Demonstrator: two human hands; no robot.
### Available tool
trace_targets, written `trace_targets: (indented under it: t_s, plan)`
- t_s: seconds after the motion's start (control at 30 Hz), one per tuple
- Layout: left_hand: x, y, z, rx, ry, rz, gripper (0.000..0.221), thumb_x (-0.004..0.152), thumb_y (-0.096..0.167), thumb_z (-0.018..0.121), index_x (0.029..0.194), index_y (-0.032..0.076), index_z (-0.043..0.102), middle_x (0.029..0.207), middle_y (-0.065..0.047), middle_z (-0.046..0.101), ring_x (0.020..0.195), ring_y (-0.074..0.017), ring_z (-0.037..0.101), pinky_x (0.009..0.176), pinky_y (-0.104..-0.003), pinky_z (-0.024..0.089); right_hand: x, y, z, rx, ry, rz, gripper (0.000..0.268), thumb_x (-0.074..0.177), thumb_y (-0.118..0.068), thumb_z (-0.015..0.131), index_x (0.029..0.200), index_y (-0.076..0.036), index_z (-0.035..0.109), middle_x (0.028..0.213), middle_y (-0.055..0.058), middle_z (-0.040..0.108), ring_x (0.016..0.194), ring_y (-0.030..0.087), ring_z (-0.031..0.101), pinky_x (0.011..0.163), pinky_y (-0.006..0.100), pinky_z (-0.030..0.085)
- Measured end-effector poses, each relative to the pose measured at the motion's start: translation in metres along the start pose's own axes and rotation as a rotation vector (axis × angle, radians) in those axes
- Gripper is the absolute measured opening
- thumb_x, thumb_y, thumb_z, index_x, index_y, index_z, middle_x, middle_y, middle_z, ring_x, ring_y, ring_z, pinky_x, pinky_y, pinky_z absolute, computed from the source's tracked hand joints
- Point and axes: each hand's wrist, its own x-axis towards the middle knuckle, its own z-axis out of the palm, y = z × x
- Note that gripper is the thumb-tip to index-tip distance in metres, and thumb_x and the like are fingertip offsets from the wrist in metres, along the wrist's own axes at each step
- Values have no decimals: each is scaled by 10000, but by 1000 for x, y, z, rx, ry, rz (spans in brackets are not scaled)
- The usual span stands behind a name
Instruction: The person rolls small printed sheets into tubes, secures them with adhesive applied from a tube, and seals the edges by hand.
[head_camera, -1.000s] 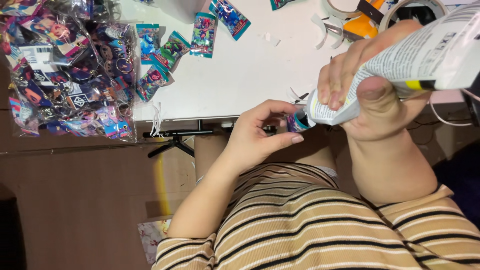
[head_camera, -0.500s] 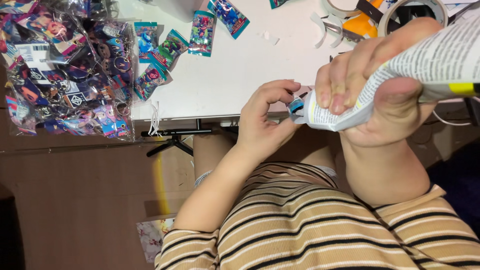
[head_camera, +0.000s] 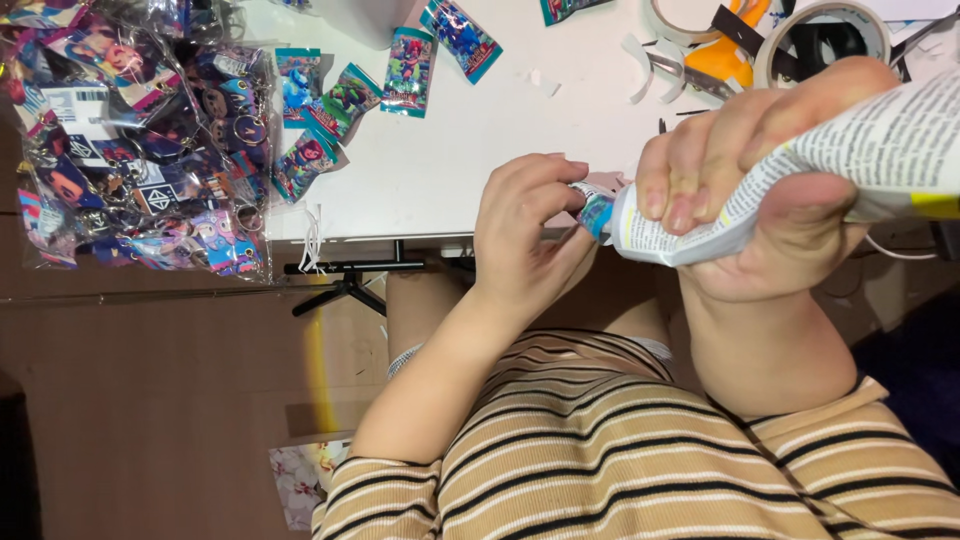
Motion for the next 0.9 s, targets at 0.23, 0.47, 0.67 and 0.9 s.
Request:
trace_targets:
  t_s: [0.23, 0.47, 0.67, 0.9]
  plan:
    - [0, 2, -7, 108, -24, -19, 173, 977, 120, 695, 1091, 126, 565, 1171, -78, 675, 1107, -312, 656, 997, -432, 445, -3, 0, -13, 43, 10, 109, 574, 925, -509, 846, 676, -145, 478, 600, 32, 525, 512, 151, 545, 580, 300, 525]
    - [-2, 1, -5, 168, -24, 2, 188, 986, 173, 721, 1086, 148, 564, 1179, -44, 680, 1065, -289, 662, 959, -422, 407, -5, 1, -29, 1, -2, 45, 395, 979, -475, 780, 924, -189, 514, 605, 52, 495, 496, 164, 518, 580, 305, 521]
    - [-3, 3, -7, 222, -20, 7, 174, 990, 200, 726, 1079, 149, 585, 1178, -32, 680, 1031, -284, 653, 946, -407, 397, -5, 0, -27, -75, 6, 6, 318, 1016, -403, 694, 1064, -214, 442, 622, 67, 408, 478, 171, 455, 564, 301, 480]
    - [-5, 3, -3, 292, -8, 28, 208, 938, 121, 770, 1056, 152, 602, 1161, -15, 690, 994, -283, 641, 933, -408, 396, -4, 2, -33, 32, -33, 87, 312, 982, -408, 766, 997, -196, 537, 631, 65, 491, 499, 167, 520, 573, 304, 515]
